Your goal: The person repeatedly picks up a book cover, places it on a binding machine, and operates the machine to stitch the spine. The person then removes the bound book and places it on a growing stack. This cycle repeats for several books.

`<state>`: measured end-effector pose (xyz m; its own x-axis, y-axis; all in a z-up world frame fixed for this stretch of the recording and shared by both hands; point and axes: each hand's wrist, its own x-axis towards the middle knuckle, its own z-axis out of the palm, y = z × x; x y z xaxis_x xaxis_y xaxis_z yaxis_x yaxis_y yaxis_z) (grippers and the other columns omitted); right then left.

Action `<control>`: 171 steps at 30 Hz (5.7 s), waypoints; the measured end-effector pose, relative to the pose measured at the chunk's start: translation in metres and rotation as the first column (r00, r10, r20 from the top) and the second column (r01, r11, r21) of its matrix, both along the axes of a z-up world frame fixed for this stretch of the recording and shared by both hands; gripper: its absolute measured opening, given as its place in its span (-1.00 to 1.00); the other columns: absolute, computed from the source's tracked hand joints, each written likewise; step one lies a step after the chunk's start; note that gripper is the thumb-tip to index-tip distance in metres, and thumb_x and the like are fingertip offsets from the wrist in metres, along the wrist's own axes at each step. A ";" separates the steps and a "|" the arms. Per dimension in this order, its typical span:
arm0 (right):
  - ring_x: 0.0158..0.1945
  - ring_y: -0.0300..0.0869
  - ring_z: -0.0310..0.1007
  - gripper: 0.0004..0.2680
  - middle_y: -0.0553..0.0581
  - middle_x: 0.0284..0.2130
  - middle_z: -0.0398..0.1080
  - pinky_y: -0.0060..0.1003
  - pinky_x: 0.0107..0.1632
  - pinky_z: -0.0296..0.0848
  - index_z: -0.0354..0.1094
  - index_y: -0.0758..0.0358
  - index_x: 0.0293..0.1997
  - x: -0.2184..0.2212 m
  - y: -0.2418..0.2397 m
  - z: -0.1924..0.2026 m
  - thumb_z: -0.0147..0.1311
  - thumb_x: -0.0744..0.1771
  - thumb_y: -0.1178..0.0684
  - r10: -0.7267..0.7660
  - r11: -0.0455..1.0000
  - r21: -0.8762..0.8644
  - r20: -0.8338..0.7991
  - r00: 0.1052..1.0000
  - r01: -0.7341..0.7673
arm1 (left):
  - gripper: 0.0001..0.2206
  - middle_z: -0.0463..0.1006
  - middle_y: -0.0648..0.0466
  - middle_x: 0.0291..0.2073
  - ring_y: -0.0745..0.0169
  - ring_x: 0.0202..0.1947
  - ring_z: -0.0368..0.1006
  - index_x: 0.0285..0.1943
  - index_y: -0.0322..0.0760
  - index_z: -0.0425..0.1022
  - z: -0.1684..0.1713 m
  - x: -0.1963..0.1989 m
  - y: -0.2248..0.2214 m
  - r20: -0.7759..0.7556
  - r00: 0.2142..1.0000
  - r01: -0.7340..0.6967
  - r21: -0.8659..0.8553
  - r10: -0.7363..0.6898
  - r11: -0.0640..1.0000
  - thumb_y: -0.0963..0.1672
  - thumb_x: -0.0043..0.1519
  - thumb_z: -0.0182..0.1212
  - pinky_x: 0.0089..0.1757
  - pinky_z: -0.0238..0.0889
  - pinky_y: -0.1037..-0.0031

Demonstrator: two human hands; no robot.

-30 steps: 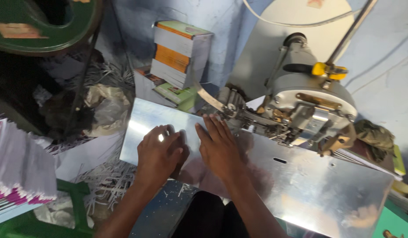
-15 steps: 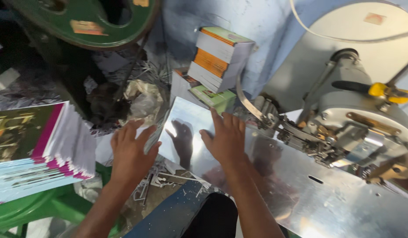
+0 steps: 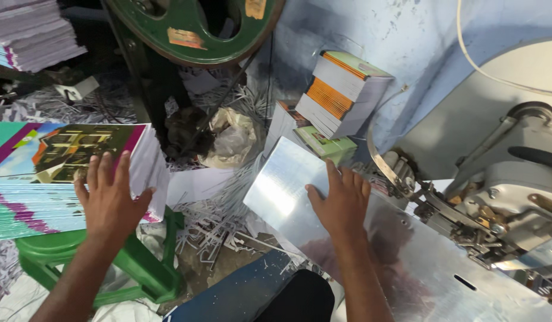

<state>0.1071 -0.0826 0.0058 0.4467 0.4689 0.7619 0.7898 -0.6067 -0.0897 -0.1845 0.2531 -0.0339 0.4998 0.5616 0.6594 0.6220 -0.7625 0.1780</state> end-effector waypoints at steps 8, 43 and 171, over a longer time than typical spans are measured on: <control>0.09 0.10 0.36 -0.49 0.24 -0.04 0.44 0.03 0.22 0.19 0.39 0.17 0.22 -0.001 0.000 0.000 0.33 0.20 -0.22 -0.010 1.000 0.004 0.016 1.000 0.010 | -0.29 0.31 -0.05 0.39 -0.09 0.44 0.15 0.47 -0.11 0.31 -0.026 -0.030 0.040 -0.205 0.978 -0.055 -0.093 0.035 0.994 0.18 0.17 0.19 0.35 -0.23 -0.26; 0.23 0.19 0.31 -0.56 0.36 0.10 0.39 0.13 0.32 0.14 0.42 0.31 0.12 -0.018 0.029 -0.003 0.25 0.21 -0.12 -0.056 0.993 0.104 0.049 0.997 0.051 | -0.63 0.60 0.13 0.15 0.18 0.22 0.44 0.13 -0.15 0.59 -0.022 -0.014 -0.012 -0.031 0.964 0.266 0.155 -0.264 0.952 -0.18 0.10 0.32 0.25 0.09 0.07; -0.49 -0.17 0.48 -0.66 0.14 -0.29 0.53 -0.26 -0.61 0.40 0.39 0.24 0.18 -0.129 -0.143 -0.045 0.17 0.28 0.02 0.634 0.551 0.454 -0.773 0.003 0.700 | -0.40 0.49 -0.11 0.17 -0.12 0.20 0.32 0.41 -0.15 0.39 0.097 0.048 0.150 0.024 0.949 0.109 -0.961 -0.314 0.256 0.14 0.26 0.22 0.15 0.00 -0.22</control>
<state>-0.0217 -0.2254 -0.0393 0.8735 0.1283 -0.4695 -0.4867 0.2152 -0.8467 -0.1369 0.4035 0.0633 0.7305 0.5893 -0.3450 0.5600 -0.2278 0.7966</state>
